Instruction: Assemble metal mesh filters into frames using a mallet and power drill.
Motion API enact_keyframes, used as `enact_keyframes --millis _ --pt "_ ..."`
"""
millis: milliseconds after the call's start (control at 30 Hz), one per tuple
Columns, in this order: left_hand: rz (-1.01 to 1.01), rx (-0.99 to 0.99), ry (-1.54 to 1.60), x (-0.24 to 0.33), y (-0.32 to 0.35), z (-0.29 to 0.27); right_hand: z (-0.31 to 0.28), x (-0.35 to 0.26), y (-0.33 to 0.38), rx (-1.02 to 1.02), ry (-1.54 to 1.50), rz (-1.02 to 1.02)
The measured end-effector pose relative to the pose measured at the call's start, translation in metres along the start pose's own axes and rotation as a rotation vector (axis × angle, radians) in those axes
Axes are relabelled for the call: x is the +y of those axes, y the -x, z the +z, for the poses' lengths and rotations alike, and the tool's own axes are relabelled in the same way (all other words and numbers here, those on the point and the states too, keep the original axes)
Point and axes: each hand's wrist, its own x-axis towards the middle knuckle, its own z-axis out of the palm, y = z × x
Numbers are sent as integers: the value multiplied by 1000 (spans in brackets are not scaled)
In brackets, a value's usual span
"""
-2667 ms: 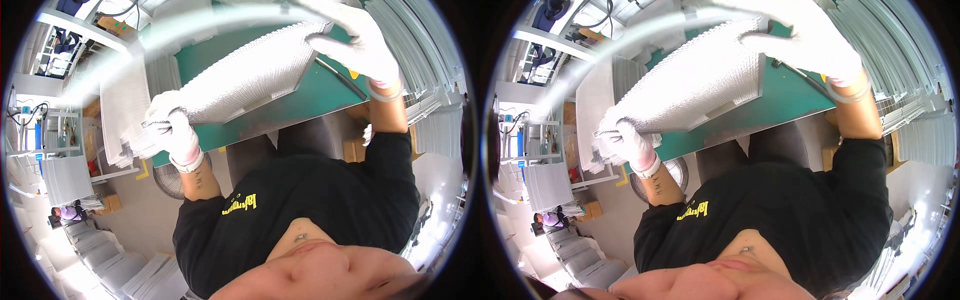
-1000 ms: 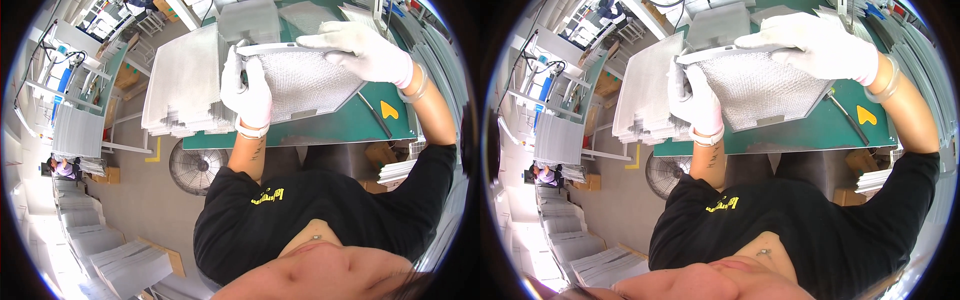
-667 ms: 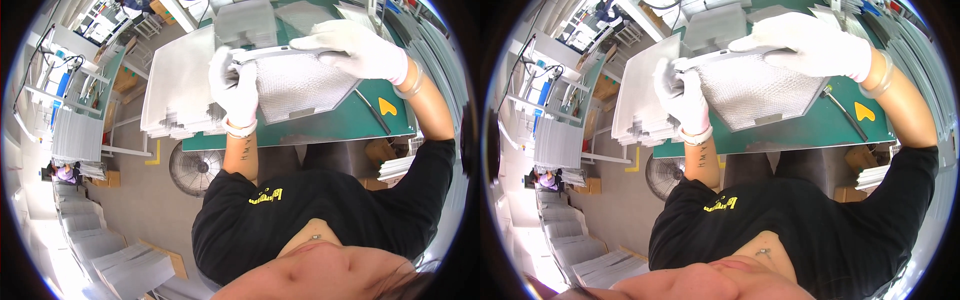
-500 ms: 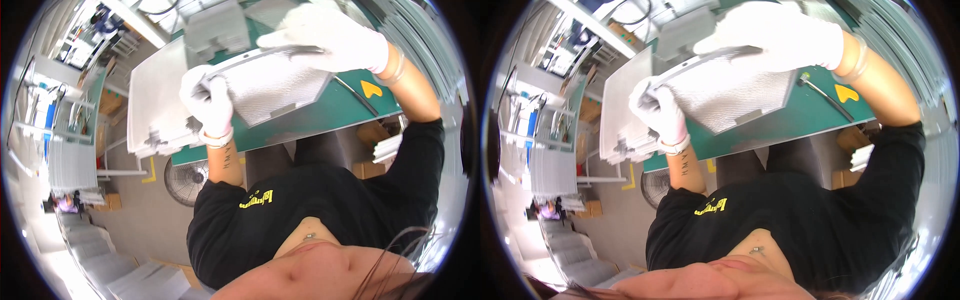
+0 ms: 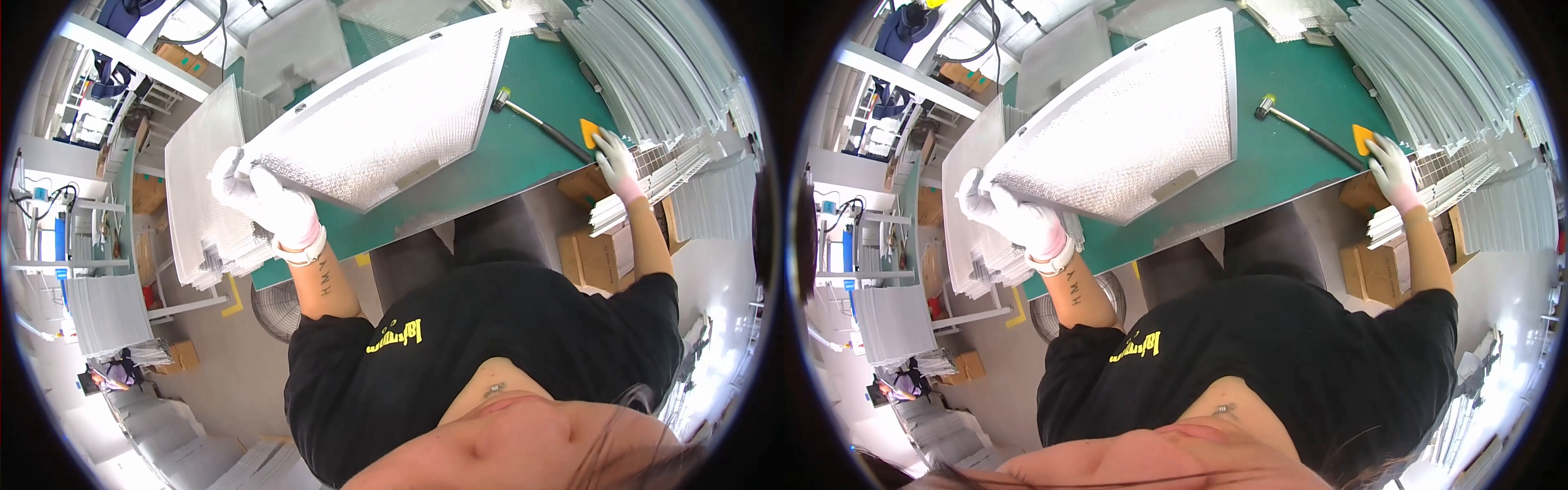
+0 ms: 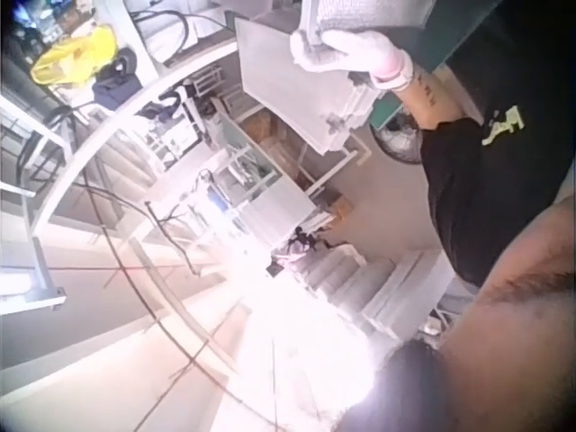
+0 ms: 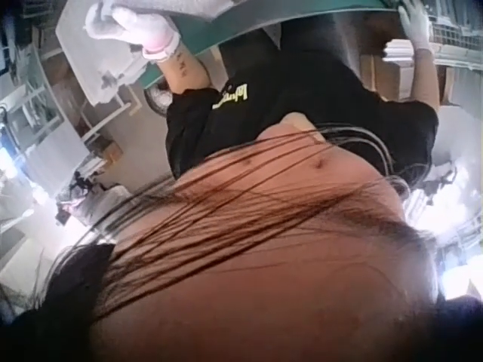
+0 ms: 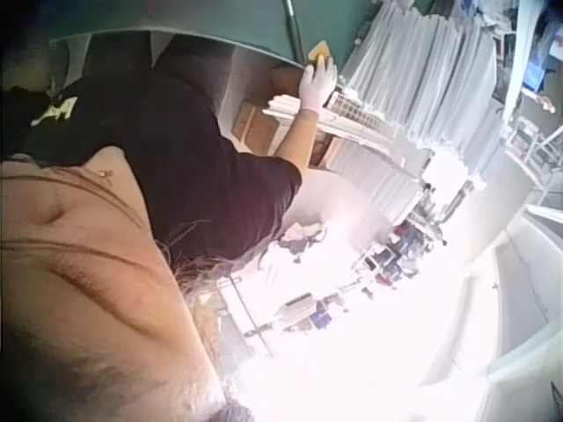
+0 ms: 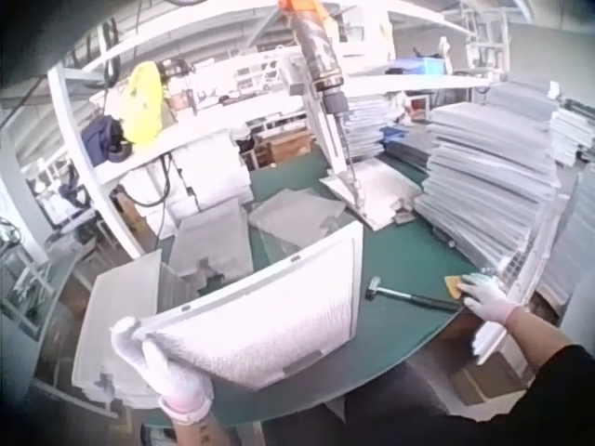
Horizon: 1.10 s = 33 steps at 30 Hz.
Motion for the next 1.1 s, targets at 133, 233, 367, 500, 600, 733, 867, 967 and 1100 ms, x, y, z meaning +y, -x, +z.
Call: enact_keyframes --millis 133,233,367,500,600,733,867,967,1100 --pt "-3 62 18 6 -2 3 -12 1 30 80 137 -50" --pt "67 60 -30 2 -2 6 -12 21 37 79 72 29" --pt "92 41 -136 -3 -4 8 -8 6 19 143 -15 -9" --pt "152 75 -203 2 -9 16 11 -2 20 259 -89 66" --pt "179 103 -261 0 -15 14 31 -5 52 431 -133 278" --pt "108 49 9 1 -18 16 48 -50 93 524 -342 454" --pt "94 50 -146 11 -8 17 37 -89 87 547 -427 394" --pt "302 47 -486 15 -1 4 17 -99 46 553 -336 215" --pt "329 101 -294 17 21 -25 -3 -113 -9 467 -347 71"
